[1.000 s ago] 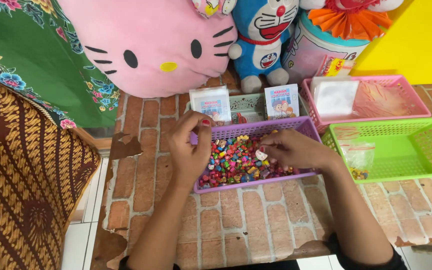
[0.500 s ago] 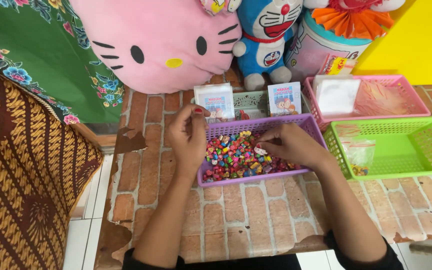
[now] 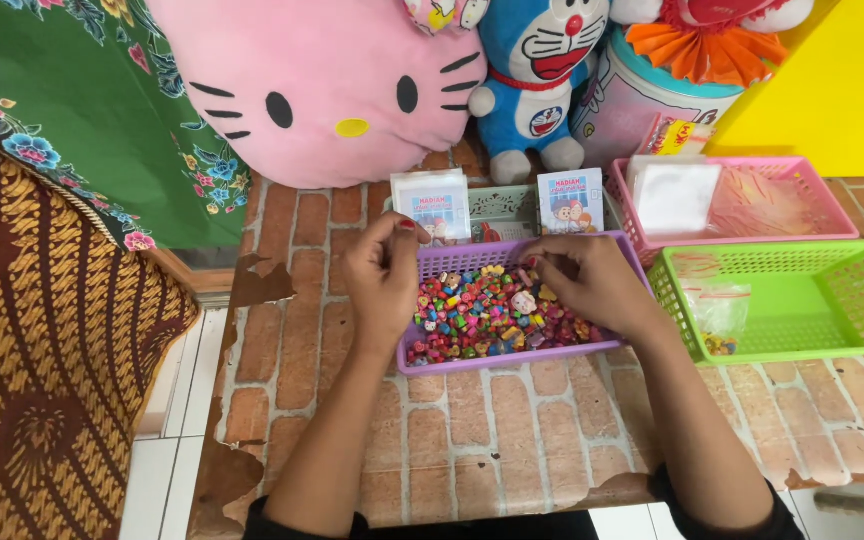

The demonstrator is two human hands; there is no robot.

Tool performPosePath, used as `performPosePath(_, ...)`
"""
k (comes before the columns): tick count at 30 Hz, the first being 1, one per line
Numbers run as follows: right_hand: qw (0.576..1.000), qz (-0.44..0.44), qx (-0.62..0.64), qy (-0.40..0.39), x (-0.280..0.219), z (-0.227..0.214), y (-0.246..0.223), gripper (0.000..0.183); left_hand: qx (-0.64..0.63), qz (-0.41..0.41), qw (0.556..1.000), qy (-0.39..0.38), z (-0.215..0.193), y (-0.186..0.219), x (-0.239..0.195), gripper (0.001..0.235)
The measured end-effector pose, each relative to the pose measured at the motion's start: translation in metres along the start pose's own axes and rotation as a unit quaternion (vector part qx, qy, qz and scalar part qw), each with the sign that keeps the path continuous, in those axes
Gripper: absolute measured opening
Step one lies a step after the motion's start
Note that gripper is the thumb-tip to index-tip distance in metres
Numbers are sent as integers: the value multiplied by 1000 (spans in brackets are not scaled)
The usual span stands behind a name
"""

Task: Bagging small colorful charms from a basket into individual plastic bags

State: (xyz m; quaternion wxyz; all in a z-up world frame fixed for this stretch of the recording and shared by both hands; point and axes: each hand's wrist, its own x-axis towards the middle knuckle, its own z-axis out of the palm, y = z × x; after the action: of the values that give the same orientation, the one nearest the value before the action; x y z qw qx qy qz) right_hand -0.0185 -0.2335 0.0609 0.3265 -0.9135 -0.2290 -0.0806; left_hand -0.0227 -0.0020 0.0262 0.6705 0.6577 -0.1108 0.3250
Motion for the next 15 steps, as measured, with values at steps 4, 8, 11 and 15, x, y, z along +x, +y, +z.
performPosePath(4, 998, -3, 57, -28, 0, -3, -14, 34, -3, -33, 999, 20, 3, -1, 1, 23)
performPosePath(8, 995, -11, 61, -74, 0, -3, -18, 38, 45, -39, 994, 91, 0, -9, 2, 21)
performPosePath(11, 993, -14, 67, -98, -1, -3, -19, 40, 95, -14, 989, 117, 0, -11, 1, 15)
performPosePath(15, 979, 40, 86, -178, -2, 1, -16, 47, 110, 17, 989, 94, 4, -16, 1, 15)
